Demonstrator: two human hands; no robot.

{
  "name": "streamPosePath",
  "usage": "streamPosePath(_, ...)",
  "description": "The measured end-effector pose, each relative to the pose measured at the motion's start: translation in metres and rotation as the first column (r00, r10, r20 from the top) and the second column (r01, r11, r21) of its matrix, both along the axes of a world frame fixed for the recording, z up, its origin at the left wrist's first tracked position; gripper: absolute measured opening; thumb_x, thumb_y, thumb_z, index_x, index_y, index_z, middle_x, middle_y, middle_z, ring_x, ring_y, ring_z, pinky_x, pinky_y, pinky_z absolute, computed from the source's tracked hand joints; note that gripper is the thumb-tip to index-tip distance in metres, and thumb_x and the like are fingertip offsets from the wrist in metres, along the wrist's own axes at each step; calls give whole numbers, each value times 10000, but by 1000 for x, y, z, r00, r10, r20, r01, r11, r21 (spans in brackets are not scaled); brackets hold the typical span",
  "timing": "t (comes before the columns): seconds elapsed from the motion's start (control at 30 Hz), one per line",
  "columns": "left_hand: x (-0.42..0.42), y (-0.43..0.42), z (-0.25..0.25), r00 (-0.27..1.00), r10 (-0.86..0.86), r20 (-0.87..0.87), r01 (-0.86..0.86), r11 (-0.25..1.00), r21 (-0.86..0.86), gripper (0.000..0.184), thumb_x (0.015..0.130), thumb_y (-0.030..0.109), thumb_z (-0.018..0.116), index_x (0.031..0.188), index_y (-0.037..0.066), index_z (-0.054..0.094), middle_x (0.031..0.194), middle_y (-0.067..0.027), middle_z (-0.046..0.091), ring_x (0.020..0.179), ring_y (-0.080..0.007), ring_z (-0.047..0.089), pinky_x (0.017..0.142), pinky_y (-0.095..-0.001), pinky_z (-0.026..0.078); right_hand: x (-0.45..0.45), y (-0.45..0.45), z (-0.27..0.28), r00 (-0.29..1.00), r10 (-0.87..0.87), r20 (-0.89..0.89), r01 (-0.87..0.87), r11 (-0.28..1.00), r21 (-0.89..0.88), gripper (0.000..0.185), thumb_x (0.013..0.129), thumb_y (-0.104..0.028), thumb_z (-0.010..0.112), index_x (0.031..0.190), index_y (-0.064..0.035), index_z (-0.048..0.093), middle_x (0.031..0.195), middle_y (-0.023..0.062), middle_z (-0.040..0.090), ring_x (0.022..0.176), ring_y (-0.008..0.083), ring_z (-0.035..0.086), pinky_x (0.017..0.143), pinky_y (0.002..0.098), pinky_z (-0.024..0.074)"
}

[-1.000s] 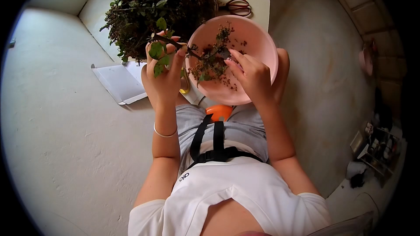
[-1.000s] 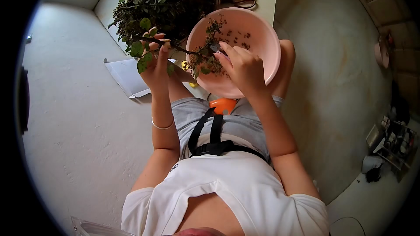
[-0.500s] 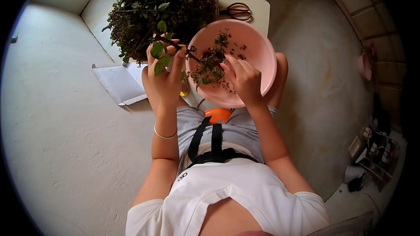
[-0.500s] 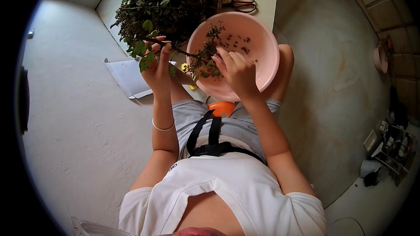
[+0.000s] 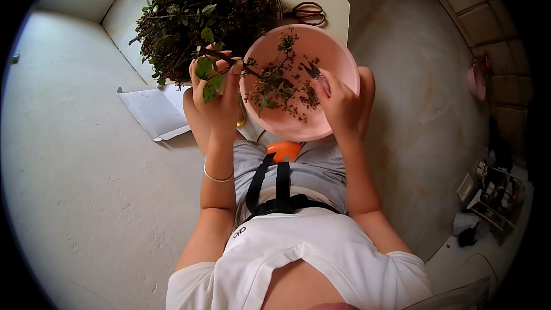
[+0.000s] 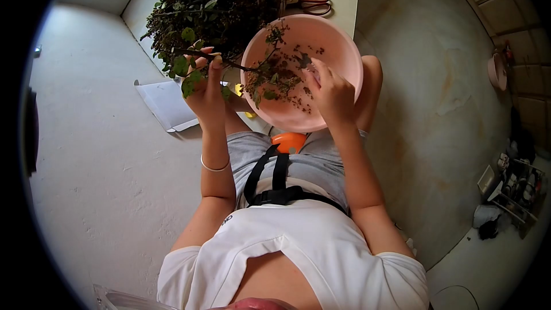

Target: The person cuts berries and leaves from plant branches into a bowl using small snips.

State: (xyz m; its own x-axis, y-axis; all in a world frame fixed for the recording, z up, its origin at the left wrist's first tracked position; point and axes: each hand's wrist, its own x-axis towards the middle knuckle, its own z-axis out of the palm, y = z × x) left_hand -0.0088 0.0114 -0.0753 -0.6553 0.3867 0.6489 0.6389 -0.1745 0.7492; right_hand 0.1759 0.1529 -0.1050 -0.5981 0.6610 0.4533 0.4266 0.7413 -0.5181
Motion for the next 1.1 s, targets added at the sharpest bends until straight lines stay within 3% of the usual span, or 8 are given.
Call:
streamPosePath(0.13, 2, -2, -4, 990, -48, 130, 42, 998, 50, 85, 894, -74, 615, 968, -58, 576, 1148, -132, 572, 939, -139, 567, 774, -253, 498, 3, -1, 33, 998, 51, -27, -46, 989, 137, 237, 843, -223, 710, 1030, -80, 681, 795, 77, 688, 669, 224, 668, 585, 335, 524)
streamPosePath(0.2, 4, -2, -2, 976, -67, 207, 52, 996, 77, 72, 898, -71, 609, 965, -55, 587, 1151, -133, 579, 939, -136, 567, 776, -252, 497, 0, -3, 43, 993, 98, 66, -109, 974, 196, 244, 830, -222, 721, 1027, -81, 688, 787, 74, 683, 658, 212, 662, 572, 327, 516)
streamPosePath(0.43, 7, -7, 10, 996, 38, 85, -27, 992, -126, 79, 896, -57, 618, 971, -40, 599, 1143, -128, 591, 960, -135, 562, 797, -249, 484, -9, -3, 55, 994, 98, 55, -106, 978, 179, 250, 809, -230, 741, 999, -70, 707, 718, 76, 676, 621, 218, 658, 548, 327, 510)
streamPosePath(0.5, 8, -2, 4, 982, 22, 186, -32, 998, 52, 142, 804, -33, 734, 889, -37, 620, 1018, -134, 618, 973, -255, 631, 800, -316, 499, -11, -5, 55, 994, 105, -8, -103, 986, 128, 228, 818, -230, 733, 963, -55, 715, 714, 91, 684, 630, 231, 669, 558, 327, 517)
streamPosePath(0.73, 10, 0, 2, 986, -21, 163, 6, 995, 95, 143, 808, -64, 718, 901, -41, 613, 1061, -136, 577, 983, -274, 630, 793, -337, 506, -14, -5, 50, 996, 84, 14, -84, 996, 9, 211, 838, -235, 712, 955, -59, 719, 747, 109, 693, 653, 253, 677, 585, 336, 524)
streamPosePath(0.8, 10, -1, 3, 982, -19, 186, 5, 997, 76, 138, 809, -62, 717, 899, -37, 616, 1068, -133, 576, 992, -278, 624, 822, -348, 501, -17, -3, 35, 991, 101, -85, -110, 988, -111, 200, 841, -232, 709, 951, -65, 721, 749, 110, 694, 655, 256, 677, 589, 338, 524)
streamPosePath(0.93, 7, -3, 2, 995, -9, 103, 4, 999, 46, 135, 807, -58, 720, 893, -33, 619, 1081, -135, 580, 1001, -269, 618, 845, -351, 497, -18, -2, 29, 990, 100, -101, -115, 981, -153, 206, 843, -238, 709, 949, -62, 721, 747, 114, 694, 651, 256, 675, 591, 336, 522)
streamPosePath(1.1, 10, -2, 2, 975, -23, 221, 5, 997, 79, 132, 802, -49, 728, 880, -30, 624, 1102, -145, 588, 1007, -266, 621, 842, -348, 503, -18, -1, 22, 982, 105, -154, -135, 972, -194, 220, 845, -247, 711, 952, -55, 719, 748, 125, 691, 642, 258, 670, 598, 334, 520)
